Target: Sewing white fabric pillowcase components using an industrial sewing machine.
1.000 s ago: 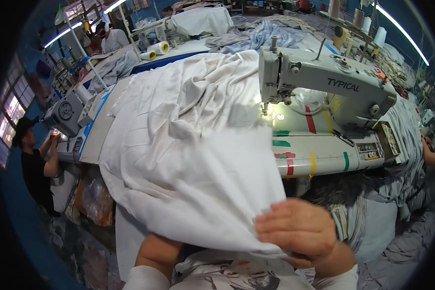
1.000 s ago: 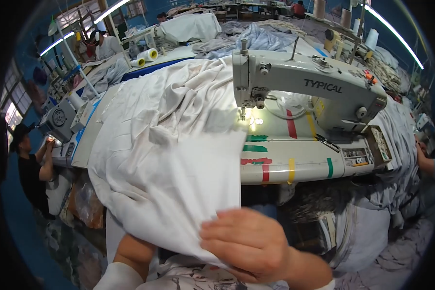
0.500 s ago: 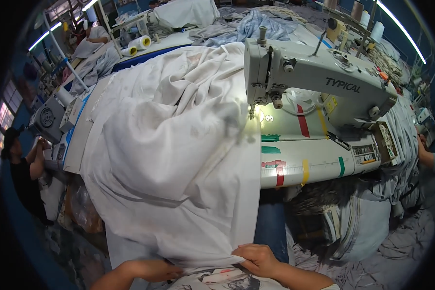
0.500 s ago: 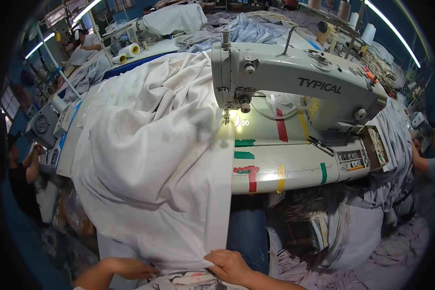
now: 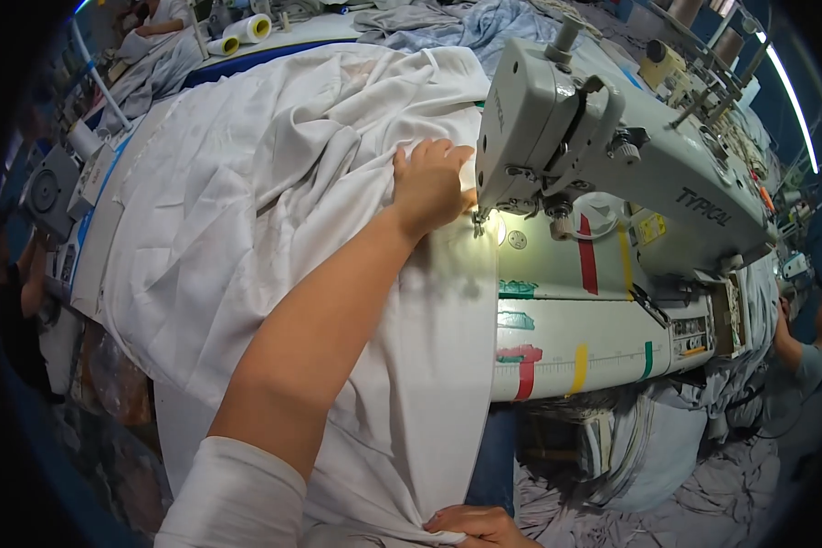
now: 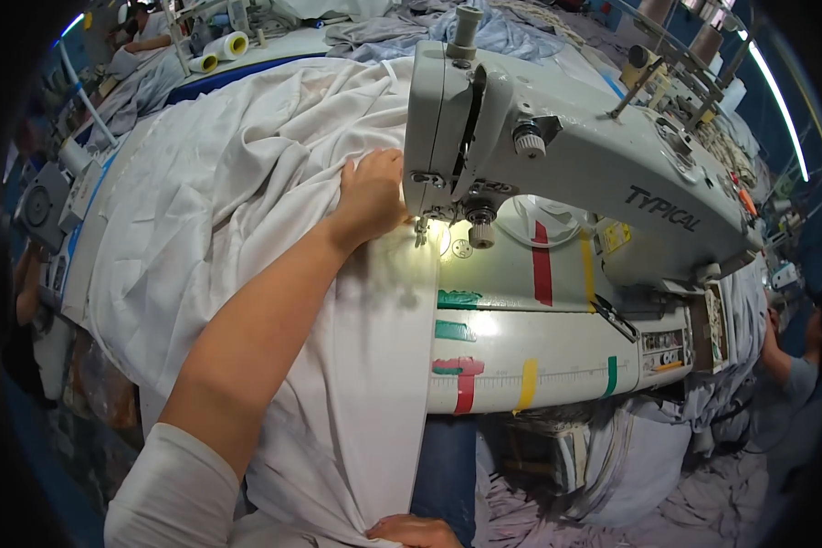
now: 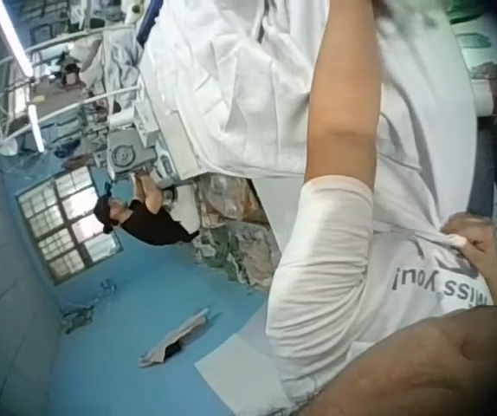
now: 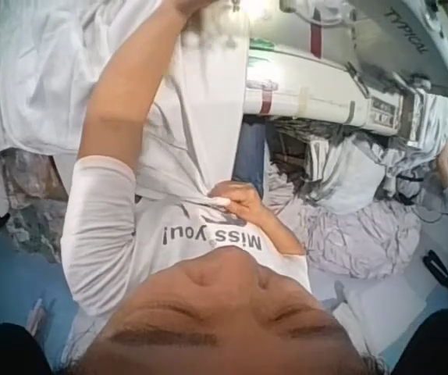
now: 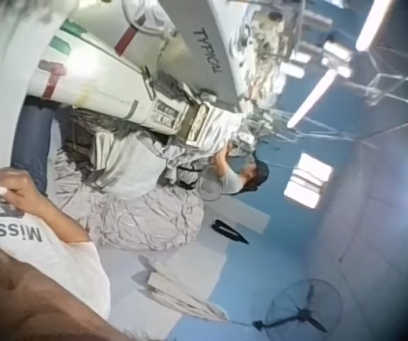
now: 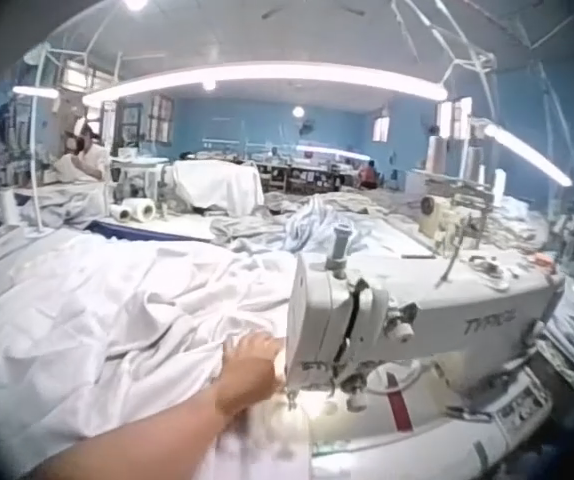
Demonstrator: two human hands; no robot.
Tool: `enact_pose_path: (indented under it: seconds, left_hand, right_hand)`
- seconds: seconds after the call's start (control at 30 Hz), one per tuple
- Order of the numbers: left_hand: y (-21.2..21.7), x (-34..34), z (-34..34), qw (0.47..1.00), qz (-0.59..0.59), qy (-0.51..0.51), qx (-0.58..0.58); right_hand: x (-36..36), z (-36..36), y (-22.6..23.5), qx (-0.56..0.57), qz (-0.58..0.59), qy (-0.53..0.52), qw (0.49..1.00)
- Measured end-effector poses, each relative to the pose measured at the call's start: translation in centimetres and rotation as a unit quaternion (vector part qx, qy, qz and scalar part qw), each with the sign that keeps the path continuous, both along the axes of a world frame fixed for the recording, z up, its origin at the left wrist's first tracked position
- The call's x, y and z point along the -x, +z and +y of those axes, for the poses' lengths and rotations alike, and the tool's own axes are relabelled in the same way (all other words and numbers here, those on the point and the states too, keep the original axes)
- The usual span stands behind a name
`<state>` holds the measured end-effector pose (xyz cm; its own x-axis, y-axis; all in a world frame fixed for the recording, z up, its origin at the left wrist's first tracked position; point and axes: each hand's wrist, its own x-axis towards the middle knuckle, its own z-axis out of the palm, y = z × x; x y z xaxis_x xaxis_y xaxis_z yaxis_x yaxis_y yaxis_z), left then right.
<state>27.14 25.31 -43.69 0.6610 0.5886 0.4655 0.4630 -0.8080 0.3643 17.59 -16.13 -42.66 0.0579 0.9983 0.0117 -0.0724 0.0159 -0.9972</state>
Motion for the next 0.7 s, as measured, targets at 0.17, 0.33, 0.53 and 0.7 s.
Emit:
enact_pose_path:
  seconds: [0.17,0.33,0.53,0.7]
  left_hand:
    - [0.7,-2.4,2.4,0.988,0.017,-0.15,0.013]
    - [0.4,-4.3,5.6,0.989,0.01,-0.147,0.014]
    - [1.3,-7.0,9.3,0.993,-0.018,-0.118,-0.015]
    - [1.5,-9.5,13.4,0.991,-0.009,-0.129,-0.022]
  right_hand:
    - [-1.5,1.4,-1.3,0.017,0.033,0.004,0.999]
    - [-3.8,3.7,-1.2,0.023,0.005,0.011,1.0]
    - [-6.5,8.5,0.7,-0.029,-0.034,0.003,0.999]
    - [-9.2,12.5,3.2,-0.059,-0.087,0.021,0.994]
